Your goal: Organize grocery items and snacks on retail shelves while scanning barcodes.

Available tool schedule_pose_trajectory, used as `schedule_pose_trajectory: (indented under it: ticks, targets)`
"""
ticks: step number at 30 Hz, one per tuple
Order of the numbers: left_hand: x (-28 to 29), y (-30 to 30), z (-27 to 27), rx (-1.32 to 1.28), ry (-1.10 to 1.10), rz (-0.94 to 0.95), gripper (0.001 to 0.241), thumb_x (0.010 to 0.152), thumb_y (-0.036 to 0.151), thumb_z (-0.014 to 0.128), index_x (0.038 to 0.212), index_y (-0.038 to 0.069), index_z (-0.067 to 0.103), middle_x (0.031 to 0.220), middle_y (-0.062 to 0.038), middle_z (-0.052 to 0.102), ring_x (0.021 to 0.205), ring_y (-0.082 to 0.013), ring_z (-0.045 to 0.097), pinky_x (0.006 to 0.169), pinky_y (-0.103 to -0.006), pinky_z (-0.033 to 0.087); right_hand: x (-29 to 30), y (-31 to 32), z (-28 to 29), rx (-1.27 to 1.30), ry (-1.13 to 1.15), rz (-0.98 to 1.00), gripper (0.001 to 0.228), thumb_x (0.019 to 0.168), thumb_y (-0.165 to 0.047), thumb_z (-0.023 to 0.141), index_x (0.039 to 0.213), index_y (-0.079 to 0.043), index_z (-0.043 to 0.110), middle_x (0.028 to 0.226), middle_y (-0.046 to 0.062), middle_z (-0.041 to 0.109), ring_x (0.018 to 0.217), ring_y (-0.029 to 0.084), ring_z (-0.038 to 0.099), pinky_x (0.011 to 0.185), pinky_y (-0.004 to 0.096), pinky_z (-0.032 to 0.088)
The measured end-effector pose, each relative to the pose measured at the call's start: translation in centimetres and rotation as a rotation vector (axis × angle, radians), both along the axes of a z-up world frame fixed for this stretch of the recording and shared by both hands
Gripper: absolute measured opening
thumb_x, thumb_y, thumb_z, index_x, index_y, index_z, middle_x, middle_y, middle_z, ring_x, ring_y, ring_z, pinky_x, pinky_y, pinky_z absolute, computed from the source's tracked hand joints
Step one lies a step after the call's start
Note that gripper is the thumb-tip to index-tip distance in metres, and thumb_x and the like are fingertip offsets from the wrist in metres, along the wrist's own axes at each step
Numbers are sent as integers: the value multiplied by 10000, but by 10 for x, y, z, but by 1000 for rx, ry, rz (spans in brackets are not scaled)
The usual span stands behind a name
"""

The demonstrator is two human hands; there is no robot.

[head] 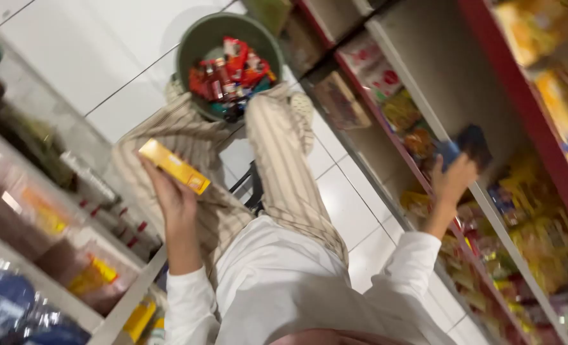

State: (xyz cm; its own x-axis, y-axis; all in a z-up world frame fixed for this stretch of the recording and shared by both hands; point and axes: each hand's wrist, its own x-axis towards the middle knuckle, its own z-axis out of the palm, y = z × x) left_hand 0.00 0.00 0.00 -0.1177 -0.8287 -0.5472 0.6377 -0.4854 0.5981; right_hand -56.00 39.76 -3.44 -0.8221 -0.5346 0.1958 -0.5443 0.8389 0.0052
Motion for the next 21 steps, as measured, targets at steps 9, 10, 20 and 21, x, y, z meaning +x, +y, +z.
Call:
schedule_pose_trajectory:
  ticks: [9, 10, 20, 21]
  targets:
    - [15, -2, 30, 24, 93, 22, 687, 1047, 686, 526, 1247, 30, 544, 1043, -112, 641, 901, -209, 661, 800, -361, 592, 165, -260, 120, -760, -632, 386, 321, 1077, -190, 658, 1352, -25, 656, 1249, 116, 703, 1136, 204, 681, 1001, 354, 552]
    - [10, -4, 36, 31, 90, 30, 687, 1047, 686, 526, 1247, 30, 544, 1043, -112, 641, 901, -209, 661, 800, -361, 592, 179, -289, 112, -752, -639, 390, 321, 1077, -190, 658, 1352, -25, 656, 1249, 116, 703, 1136, 204, 681, 1001, 354, 552]
    - [-23, -31, 41, 66, -41, -89, 532, 1036, 268, 600, 1462, 9, 415, 1287, -215, 652, 1031, -333, 738, 828, -428, 648, 262, -483, -224, -280, -1171, 392, 562, 960, -436, 715, 1308, -14, 587, 1099, 150, 750, 963, 234, 705, 830, 332, 555]
    - [-30, -40, 49, 65, -35, -144, 562, 1023, 263, 576, 1497, 48, 363, 1341, -228, 628, 1072, -346, 737, 850, -429, 656, 263, -486, -254, -165, -1040, 420, 615, 936, -482, 740, 1279, 6, 593, 1096, 178, 747, 994, 273, 713, 870, 362, 552]
